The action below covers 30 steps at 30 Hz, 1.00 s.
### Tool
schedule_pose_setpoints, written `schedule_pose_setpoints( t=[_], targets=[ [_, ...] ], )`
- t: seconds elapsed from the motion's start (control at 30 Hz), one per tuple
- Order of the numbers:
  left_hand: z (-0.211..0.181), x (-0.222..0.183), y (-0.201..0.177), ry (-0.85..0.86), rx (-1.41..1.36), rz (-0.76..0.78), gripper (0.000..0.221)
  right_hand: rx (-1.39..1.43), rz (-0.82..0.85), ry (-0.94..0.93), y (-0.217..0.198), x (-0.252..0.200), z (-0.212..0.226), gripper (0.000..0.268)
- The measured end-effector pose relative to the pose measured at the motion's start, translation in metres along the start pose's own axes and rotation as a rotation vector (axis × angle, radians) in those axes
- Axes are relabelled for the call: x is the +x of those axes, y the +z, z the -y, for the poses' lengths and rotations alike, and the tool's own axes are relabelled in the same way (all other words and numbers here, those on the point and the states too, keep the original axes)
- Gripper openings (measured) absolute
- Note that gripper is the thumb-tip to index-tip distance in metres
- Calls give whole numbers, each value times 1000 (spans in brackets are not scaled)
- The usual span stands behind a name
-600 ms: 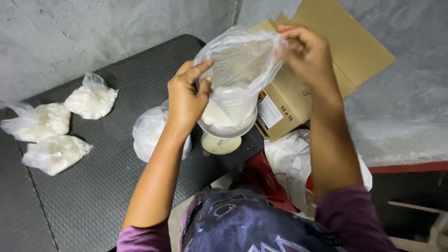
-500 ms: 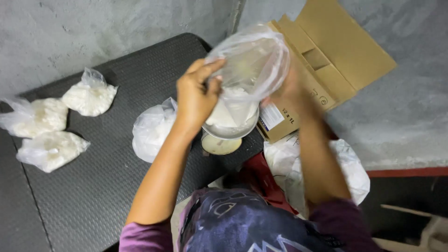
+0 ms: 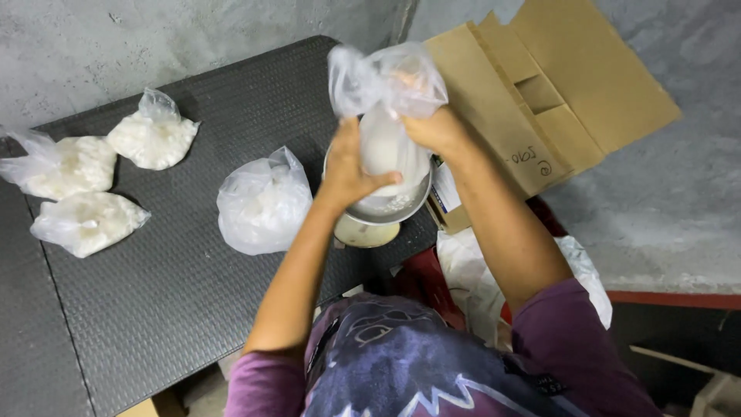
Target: Portioning out a white powdery substance from a large bag into smaller plastic bags using a scoop and a weighing scale.
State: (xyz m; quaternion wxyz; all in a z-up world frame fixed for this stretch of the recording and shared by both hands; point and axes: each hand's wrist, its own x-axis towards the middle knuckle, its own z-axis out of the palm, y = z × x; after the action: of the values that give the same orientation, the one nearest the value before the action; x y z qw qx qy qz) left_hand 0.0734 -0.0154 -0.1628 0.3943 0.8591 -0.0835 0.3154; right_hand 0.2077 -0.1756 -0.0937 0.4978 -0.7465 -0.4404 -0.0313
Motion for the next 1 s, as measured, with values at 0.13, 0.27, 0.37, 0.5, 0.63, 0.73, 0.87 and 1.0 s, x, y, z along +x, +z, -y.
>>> schedule_pose_setpoints(
  t=[0.13, 0.27, 0.37, 0.5, 0.63, 0.73, 0.87, 1.0],
  targets=[
    [-34, 6, 14, -220, 97, 96, 134, -144, 55, -90, 1, 7, 15, 33],
    [-17, 2, 38, -174, 259, -19, 87, 46, -50, 180, -23, 13, 53, 38],
    [-19, 0, 39, -138, 296, -40, 58, 259, -76, 329, -45, 9, 55, 45],
    [3, -11, 53, -27, 351, -87, 39, 489, 17, 226, -52, -12, 16, 56],
    [2, -16, 61, -35, 407, -119, 40, 470, 100, 369, -7, -54, -17, 65],
    [-30, -8, 47, -114, 459, 53, 66, 596, 146, 317, 27, -33, -12, 55],
    [-35, 1, 65, -137, 383, -18, 80, 744, 163, 282, 57, 1, 13, 44],
    [19, -5, 110, -101, 220, -196, 36, 860, 129, 287, 60, 27, 46, 34]
  ],
)
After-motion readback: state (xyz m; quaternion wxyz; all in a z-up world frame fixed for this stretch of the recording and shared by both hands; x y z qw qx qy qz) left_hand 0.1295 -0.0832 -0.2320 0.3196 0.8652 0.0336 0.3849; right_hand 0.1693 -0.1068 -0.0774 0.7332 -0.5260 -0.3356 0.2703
